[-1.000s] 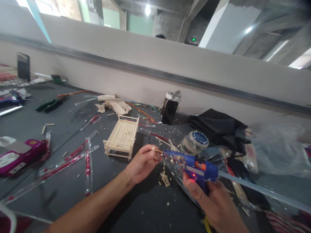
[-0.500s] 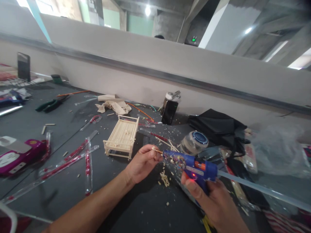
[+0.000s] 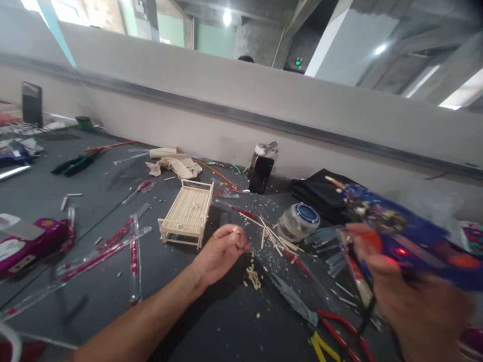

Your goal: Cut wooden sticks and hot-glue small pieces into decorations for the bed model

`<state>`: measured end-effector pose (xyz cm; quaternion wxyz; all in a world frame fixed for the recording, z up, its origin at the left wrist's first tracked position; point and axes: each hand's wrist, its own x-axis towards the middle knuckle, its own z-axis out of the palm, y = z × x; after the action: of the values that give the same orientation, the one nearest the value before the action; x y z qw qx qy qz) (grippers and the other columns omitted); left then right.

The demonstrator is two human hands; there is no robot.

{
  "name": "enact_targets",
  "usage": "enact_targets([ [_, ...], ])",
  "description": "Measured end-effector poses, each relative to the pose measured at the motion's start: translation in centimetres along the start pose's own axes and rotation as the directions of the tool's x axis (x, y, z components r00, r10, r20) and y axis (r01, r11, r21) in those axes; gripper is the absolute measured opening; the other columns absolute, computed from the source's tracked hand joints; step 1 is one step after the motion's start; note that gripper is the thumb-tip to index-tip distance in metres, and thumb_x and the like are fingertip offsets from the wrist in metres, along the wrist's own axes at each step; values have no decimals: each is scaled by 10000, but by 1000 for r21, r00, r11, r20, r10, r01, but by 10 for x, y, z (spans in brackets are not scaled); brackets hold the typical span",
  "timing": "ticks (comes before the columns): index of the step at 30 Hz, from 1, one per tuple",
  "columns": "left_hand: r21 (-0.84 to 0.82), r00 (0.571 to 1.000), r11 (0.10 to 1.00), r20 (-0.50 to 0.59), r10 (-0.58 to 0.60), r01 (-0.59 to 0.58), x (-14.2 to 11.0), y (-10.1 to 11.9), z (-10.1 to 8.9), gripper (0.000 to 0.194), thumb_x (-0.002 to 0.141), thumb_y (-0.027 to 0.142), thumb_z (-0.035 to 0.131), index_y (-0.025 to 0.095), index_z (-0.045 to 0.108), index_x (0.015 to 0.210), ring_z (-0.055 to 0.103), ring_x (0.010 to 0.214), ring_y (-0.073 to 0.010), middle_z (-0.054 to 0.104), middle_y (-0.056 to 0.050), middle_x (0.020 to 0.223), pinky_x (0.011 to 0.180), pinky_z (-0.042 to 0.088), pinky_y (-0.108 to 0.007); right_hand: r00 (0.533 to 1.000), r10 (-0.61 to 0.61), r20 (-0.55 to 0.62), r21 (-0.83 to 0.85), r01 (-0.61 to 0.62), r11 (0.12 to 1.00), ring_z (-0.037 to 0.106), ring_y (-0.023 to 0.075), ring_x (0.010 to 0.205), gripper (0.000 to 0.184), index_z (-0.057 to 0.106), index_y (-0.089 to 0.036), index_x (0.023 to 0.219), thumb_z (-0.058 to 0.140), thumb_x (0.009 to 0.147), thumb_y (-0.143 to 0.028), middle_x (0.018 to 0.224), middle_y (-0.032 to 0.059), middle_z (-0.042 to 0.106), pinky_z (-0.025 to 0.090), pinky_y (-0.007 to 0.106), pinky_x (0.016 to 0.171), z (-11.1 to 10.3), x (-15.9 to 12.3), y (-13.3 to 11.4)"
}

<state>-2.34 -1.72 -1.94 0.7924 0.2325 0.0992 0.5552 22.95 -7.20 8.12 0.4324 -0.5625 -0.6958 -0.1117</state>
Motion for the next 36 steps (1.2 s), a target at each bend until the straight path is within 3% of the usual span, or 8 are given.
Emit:
enact_targets([
  [2, -9, 1000, 1000, 6, 7, -7, 0, 0, 0, 165, 659, 260, 834, 202, 710, 751, 468, 675, -96, 543, 28, 689, 735, 407, -281, 973, -216, 76, -287, 229, 930, 667, 308, 753, 408, 698, -193, 889, 507, 898, -553, 789, 128, 692, 480, 412, 695, 5, 19, 15],
  [4, -15, 1000, 1000, 8, 11, -10, 0, 0, -1, 165, 660, 259, 833, 203, 709, 753, 471, 678, -96, 545, 28, 697, 736, 410, -282, 953, -264, 146, -413, 302, 859, 654, 282, 726, 465, 679, -167, 962, 443, 923, -566, 806, 126, 674, 447, 366, 627, 17, 35, 32],
  [10, 1, 1000, 1000, 18, 13, -14, 1, 0, -2, 158, 674, 261, 824, 200, 702, 753, 470, 671, -100, 546, 26, 690, 720, 406, -281, 888, -221, 404, -441, 400, 803, 660, 267, 773, 494, 657, -141, 1039, 442, 919, -570, 846, 93, 659, 461, 335, 607, 60, 49, 79],
  [16, 3, 1000, 1000, 8, 23, -23, 1, 1, -2, 159, 676, 260, 822, 198, 696, 749, 469, 670, -97, 543, 29, 699, 729, 405, -288, 862, -175, 476, -344, 366, 865, 660, 282, 893, 528, 640, -143, 1091, 486, 885, -605, 946, 103, 669, 504, 373, 741, 68, 56, 88],
  [22, 15, 1000, 1000, 15, 19, -19, 1, 2, -2, 143, 699, 264, 805, 199, 689, 753, 473, 682, -101, 542, 28, 698, 745, 407, -293, 885, -267, 382, -304, 393, 868, 628, 313, 961, 607, 600, -141, 1195, 515, 855, -636, 1041, 153, 664, 492, 439, 830, 36, 48, 61],
  [26, 22, 1000, 1000, -1, 17, -17, 1, 2, 0, 169, 669, 270, 825, 201, 688, 740, 465, 682, -101, 531, 28, 687, 740, 405, -287, 939, -302, 167, -164, 329, 930, 646, 229, 864, 144, 639, -216, 990, 580, 917, -326, 898, 67, 683, 494, 358, 802, 18, 11, 13],
  [31, 38, 1000, 999, 4, 10, -10, 1, 2, 2, 171, 678, 273, 817, 190, 683, 743, 459, 683, -104, 525, 25, 685, 733, 399, -282, 769, -279, 576, 149, 237, 960, 665, 173, 842, 134, 646, -231, 949, 522, 938, -182, 883, 26, 692, 508, 289, 769, 48, -38, -30],
  [36, 56, 1000, 998, -10, 12, -12, 0, 2, 2, 187, 671, 278, 821, 185, 672, 736, 469, 688, -106, 534, 26, 683, 755, 399, -295, 690, -204, 695, 70, 217, 974, 657, 180, 831, 234, 683, -219, 1026, 477, 945, -140, 919, 51, 683, 503, 286, 734, 91, -41, -28],
])
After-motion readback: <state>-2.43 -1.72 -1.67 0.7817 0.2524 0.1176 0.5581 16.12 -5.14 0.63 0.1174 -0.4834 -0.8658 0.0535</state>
